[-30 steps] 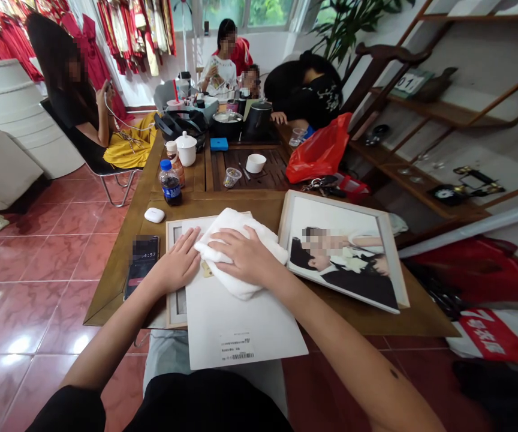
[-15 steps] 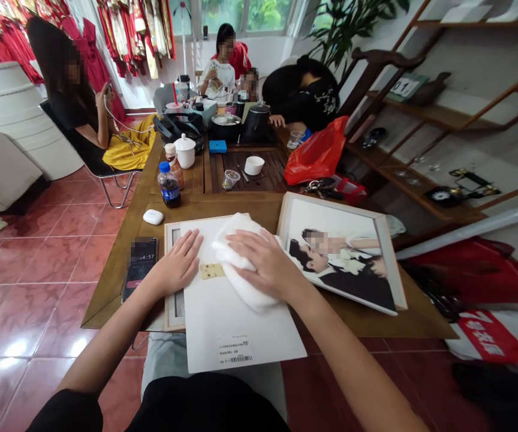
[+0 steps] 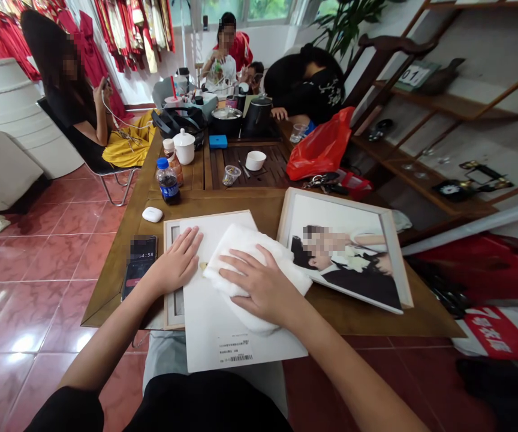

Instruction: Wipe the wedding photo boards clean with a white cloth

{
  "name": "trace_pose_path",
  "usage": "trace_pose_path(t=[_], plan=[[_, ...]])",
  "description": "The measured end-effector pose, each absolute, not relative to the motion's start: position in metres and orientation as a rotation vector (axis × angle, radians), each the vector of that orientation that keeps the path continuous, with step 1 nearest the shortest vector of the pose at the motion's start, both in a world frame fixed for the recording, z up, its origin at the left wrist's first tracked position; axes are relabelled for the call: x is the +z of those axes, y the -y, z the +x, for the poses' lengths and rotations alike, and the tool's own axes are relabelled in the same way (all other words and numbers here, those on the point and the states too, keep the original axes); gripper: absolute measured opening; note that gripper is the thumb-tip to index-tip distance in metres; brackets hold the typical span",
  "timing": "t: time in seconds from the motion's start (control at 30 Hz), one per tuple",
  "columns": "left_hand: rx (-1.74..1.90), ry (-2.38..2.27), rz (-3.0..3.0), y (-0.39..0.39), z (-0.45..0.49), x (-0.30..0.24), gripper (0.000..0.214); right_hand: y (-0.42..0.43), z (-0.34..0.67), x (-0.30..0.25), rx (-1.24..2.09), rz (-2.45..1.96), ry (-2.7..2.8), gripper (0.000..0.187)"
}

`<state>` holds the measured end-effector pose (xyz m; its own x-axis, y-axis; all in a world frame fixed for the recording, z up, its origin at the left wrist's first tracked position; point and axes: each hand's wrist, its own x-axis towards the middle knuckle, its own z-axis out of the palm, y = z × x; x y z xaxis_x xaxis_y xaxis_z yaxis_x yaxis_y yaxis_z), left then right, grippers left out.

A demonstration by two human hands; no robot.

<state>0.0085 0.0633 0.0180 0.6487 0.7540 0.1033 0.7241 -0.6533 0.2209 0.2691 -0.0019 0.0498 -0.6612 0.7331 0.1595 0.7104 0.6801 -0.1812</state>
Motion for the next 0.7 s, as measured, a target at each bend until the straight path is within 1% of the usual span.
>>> trace_pose_path(t=[0.2,0.3,0.47,0.57,0.7], plan=[[0.295,-1.209,2.724,-0.064,0.008,0.014,0.058,0.005,0.291,0.046,0.099,-1.356,2.581,0.039],[0.303,-1.220,2.722,-0.063,0.008,0.015,0.059,0.009,0.292,0.049,0.044,-1.373,2.542,0.040],[0.262,-1.228,2.712,-0.062,0.009,0.018,0.059,0.030,0.264,0.057,0.050,-1.072,2.678,0.038],[0.273,-1.230,2.711,-0.062,0.009,0.019,0.058,0.044,0.242,0.060,0.178,-0.904,2.785,0.040],[0.292,-1.230,2.713,-0.062,0.009,0.017,0.058,0.052,0.231,0.061,0.355,-0.876,2.845,0.044]])
